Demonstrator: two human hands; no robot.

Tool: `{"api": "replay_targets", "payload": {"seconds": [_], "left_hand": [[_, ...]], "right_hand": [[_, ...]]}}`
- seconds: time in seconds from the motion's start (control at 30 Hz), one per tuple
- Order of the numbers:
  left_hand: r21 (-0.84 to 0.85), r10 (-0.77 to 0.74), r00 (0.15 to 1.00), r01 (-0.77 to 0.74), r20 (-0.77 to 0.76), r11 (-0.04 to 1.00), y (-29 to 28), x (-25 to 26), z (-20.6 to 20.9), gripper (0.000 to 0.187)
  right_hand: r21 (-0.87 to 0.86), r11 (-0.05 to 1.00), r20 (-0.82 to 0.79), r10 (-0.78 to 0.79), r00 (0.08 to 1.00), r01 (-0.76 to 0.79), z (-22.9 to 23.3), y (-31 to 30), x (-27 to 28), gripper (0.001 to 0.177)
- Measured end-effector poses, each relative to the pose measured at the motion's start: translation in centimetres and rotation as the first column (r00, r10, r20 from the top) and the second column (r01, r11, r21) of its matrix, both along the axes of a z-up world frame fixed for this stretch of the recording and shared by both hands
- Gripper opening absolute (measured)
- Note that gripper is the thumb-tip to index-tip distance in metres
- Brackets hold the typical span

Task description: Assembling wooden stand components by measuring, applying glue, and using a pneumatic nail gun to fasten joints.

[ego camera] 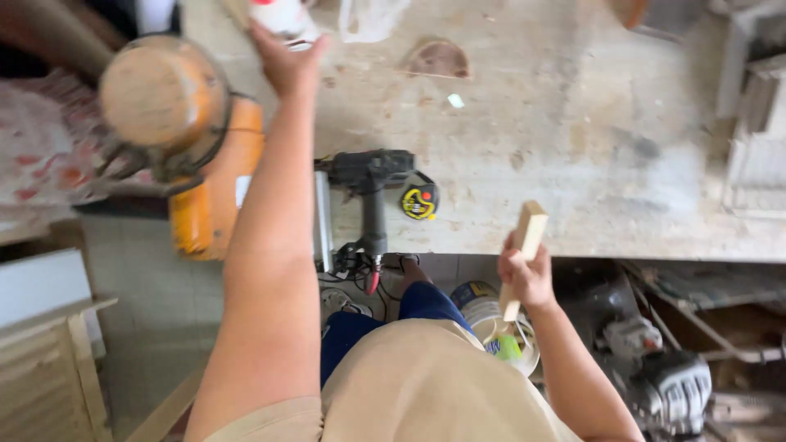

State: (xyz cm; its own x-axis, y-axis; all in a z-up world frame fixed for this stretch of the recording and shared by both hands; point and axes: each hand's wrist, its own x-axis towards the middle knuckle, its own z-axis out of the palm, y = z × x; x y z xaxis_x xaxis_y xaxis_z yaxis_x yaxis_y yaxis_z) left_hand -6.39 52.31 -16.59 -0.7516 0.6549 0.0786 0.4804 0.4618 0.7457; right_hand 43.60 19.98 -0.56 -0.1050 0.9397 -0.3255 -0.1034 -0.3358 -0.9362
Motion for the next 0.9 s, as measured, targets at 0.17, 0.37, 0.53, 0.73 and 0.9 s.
{"api": "replay_targets", "payload": {"seconds": [0.17,0.37,0.53,0.73,0.9], "left_hand": [[0.185,-0.089,0.993,0.072,0.083,0.980,-4.1,3.3,10.9,0.062],[0.324,-0.364,0.931,0.356,-0.039,0.876,-10.5,6.7,15.4,0.013],[0.012,-0.415,0.909,0.414,0.035,0.910,-12.8,7.1,17.9,0.023],[-0.141,-0.350,0.927,0.367,0.134,0.919,-9.3,8.9,14.1,0.055],[-0.295,-0.163,0.946,0.246,0.279,0.923,-3.7,14.3,15.1,0.098]], "right_hand": [[0.140,0.980,-0.131,0.157,0.979,-0.139,4.7,2.3,-4.8,0.058],[0.190,0.956,-0.103,0.245,0.964,-0.223,3.5,3.9,-7.3,0.055],[0.250,0.948,-0.050,0.213,0.976,-0.194,2.9,6.4,-9.6,0.049],[0.306,0.919,-0.036,0.271,0.962,-0.247,0.2,1.8,-8.3,0.043],[0.101,0.970,0.076,0.213,0.974,-0.220,-3.2,-3.4,-3.6,0.042]]}}
